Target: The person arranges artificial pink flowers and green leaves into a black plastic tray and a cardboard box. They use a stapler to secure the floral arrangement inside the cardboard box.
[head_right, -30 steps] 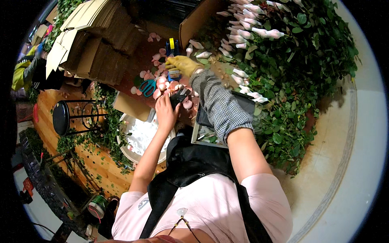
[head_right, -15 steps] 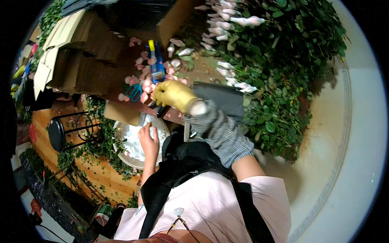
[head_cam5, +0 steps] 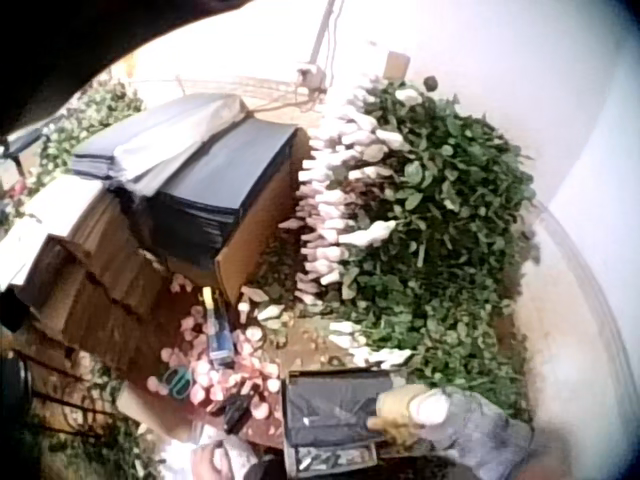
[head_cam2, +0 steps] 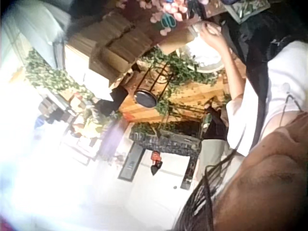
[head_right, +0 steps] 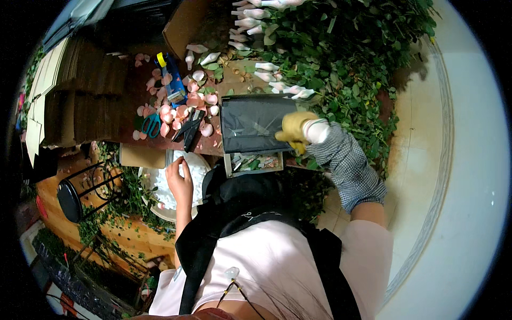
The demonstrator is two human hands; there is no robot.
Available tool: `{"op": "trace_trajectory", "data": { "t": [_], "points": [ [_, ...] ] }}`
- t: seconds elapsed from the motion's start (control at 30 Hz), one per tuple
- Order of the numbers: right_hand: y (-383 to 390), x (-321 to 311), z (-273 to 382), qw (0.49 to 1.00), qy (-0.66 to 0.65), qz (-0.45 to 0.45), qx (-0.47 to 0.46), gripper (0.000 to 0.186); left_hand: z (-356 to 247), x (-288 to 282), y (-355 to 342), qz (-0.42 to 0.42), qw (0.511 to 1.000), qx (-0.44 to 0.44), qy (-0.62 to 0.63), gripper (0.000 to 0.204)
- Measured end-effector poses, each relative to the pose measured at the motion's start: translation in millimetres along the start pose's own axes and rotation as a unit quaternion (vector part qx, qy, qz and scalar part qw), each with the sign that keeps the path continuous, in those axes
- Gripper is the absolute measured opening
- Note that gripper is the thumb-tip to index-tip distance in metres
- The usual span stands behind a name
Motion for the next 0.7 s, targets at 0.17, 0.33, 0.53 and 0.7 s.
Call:
{"op": "trace_trajectory", "data": {
  "t": [0.17, 0.33, 0.53, 0.7],
  "points": [
    [-81, 5, -22, 0.94, -0.279, -0.016, -0.194, 0.045, -5, -6, -3, 0.002, 1.0, -0.015, 0.015, 0.017],
    [3, -47, 18, 0.91, -0.315, -0.121, -0.242, 0.037, -1, -16, 1, -0.045, 0.998, -0.023, 0.025, 0.017],
    [-12, -86, 52, 0.796, -0.311, -0.291, -0.43, 0.04, 16, -17, 3, -0.049, 0.997, -0.057, 0.029, 0.017],
    [-155, -119, 125, 0.635, -0.505, -0.397, -0.43, 0.051, 2, -9, -16, -0.021, 0.997, -0.032, 0.063, 0.015]
  ]
}}
Point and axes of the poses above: each hand's wrist, its own y-axis away from the middle knuckle, its own x-axis out of the palm, z = x × y, the point moved 2 cm from there along -y, towards the middle knuckle, and after that the axes turned 15 degrees about -x, right-handed, at the moved point
